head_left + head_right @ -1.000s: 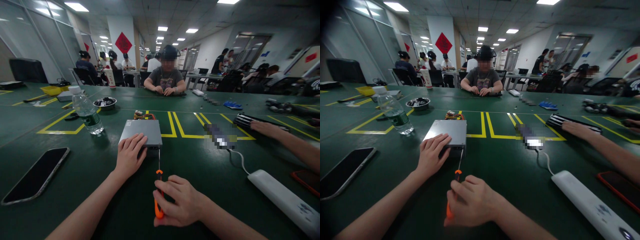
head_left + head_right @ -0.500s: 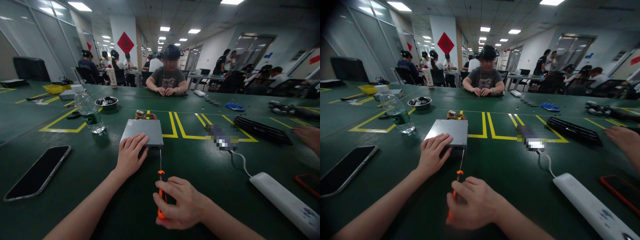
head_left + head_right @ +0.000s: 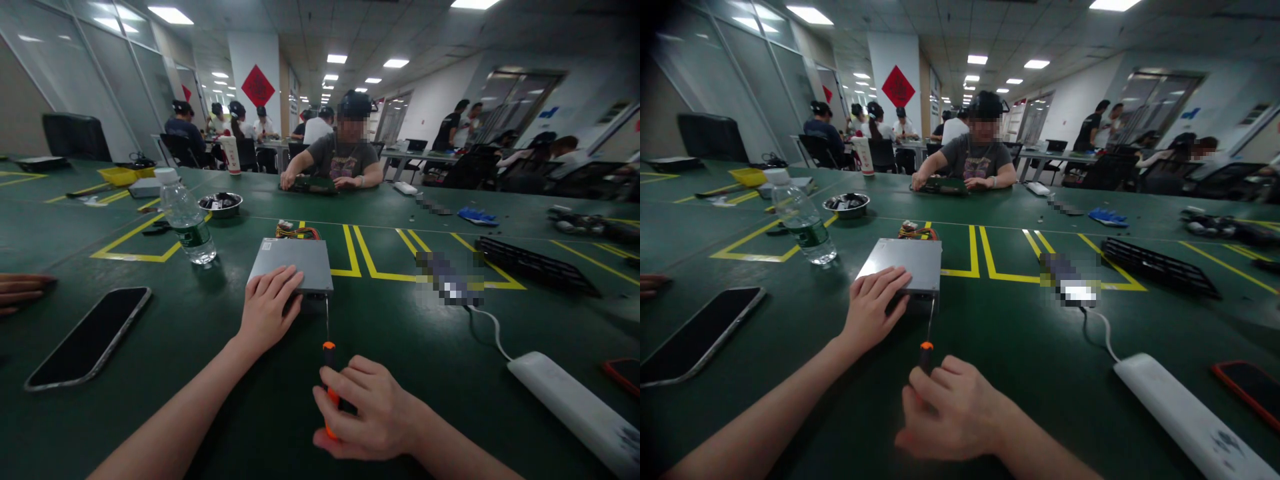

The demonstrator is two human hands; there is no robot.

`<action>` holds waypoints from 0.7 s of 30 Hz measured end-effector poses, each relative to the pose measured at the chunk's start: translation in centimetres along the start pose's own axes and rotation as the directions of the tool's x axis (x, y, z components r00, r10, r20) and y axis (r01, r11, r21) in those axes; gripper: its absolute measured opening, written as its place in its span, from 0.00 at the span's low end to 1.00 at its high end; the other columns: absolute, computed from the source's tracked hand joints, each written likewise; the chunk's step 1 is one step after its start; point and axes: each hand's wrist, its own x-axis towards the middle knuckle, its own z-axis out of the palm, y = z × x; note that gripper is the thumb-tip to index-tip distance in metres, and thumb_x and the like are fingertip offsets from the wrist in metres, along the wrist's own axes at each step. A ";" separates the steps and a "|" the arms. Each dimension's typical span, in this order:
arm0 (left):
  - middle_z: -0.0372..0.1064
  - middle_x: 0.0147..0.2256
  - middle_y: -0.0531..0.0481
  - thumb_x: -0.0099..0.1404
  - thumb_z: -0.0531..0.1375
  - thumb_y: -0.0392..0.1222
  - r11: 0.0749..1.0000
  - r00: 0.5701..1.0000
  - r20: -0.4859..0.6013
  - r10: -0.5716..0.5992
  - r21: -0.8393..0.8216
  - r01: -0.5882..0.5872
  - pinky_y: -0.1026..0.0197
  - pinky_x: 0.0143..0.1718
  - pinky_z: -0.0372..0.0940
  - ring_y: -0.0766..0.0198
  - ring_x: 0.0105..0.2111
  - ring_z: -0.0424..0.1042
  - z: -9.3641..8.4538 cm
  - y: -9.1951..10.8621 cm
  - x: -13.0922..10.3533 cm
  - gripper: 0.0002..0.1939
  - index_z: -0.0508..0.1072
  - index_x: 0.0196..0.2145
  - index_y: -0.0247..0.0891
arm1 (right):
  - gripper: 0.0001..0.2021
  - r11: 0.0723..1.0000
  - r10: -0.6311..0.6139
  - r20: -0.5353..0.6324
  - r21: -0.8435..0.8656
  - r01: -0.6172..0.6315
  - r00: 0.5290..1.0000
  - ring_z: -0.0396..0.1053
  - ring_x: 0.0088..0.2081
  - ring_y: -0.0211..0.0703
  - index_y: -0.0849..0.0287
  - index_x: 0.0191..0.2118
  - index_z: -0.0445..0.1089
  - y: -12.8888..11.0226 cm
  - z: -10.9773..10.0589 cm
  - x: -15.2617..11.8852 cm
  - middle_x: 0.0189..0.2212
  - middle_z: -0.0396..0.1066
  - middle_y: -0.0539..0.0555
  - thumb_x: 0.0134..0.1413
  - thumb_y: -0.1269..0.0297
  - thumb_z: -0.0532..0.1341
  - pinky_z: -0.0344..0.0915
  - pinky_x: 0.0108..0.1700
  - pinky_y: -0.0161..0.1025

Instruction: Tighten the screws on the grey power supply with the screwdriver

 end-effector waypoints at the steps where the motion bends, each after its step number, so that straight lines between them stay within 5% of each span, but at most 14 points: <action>1: 0.64 0.54 0.50 0.64 0.53 0.42 1.000 1.000 0.000 0.001 0.002 -0.001 0.51 0.50 0.51 0.57 0.53 0.61 0.0 0.0 0.0 0.19 0.63 0.53 0.45 | 0.15 1.000 0.006 -0.016 0.003 -0.006 1.000 0.62 0.21 0.36 0.64 0.33 0.68 0.0 0.1 0.0 0.31 0.70 0.58 0.60 0.56 0.54 0.58 0.22 0.36; 5: 0.64 0.54 0.50 0.64 0.53 0.42 1.000 1.000 -0.006 0.006 0.001 -0.006 0.51 0.50 0.51 0.57 0.53 0.62 0.0 0.0 0.0 0.19 0.63 0.53 0.45 | 0.20 0.997 0.039 -0.030 0.063 -0.037 0.999 0.64 0.24 0.36 0.64 0.29 0.66 0.0 0.6 -0.4 0.32 0.70 0.59 0.57 0.49 0.57 0.60 0.25 0.35; 13: 0.64 0.54 0.49 0.64 0.53 0.41 1.000 1.000 -0.005 0.000 -0.014 0.000 0.50 0.50 0.51 0.56 0.53 0.61 0.1 0.0 -0.1 0.19 0.63 0.53 0.45 | 0.18 0.998 0.037 0.103 0.049 -0.042 0.994 0.67 0.27 0.39 0.63 0.45 0.66 0.0 0.1 -0.2 0.37 0.69 0.60 0.59 0.52 0.55 0.63 0.28 0.37; 18: 0.63 0.54 0.49 0.63 0.54 0.41 1.000 1.000 -0.007 -0.001 -0.015 0.001 0.50 0.50 0.51 0.56 0.53 0.61 0.2 -0.1 -0.1 0.20 0.62 0.53 0.46 | 0.16 0.997 0.054 -0.027 0.059 -0.052 0.998 0.68 0.26 0.37 0.64 0.32 0.66 0.1 0.4 -0.3 0.35 0.70 0.61 0.60 0.54 0.55 0.64 0.29 0.35; 21: 0.63 0.54 0.49 0.63 0.54 0.41 1.000 1.000 -0.009 0.001 -0.017 -0.002 0.49 0.50 0.51 0.55 0.54 0.61 0.2 -0.1 -0.1 0.20 0.62 0.54 0.46 | 0.17 0.994 0.080 -0.057 0.078 -0.075 0.995 0.70 0.29 0.40 0.64 0.34 0.65 0.0 0.5 -0.4 0.37 0.71 0.62 0.60 0.52 0.54 0.66 0.32 0.37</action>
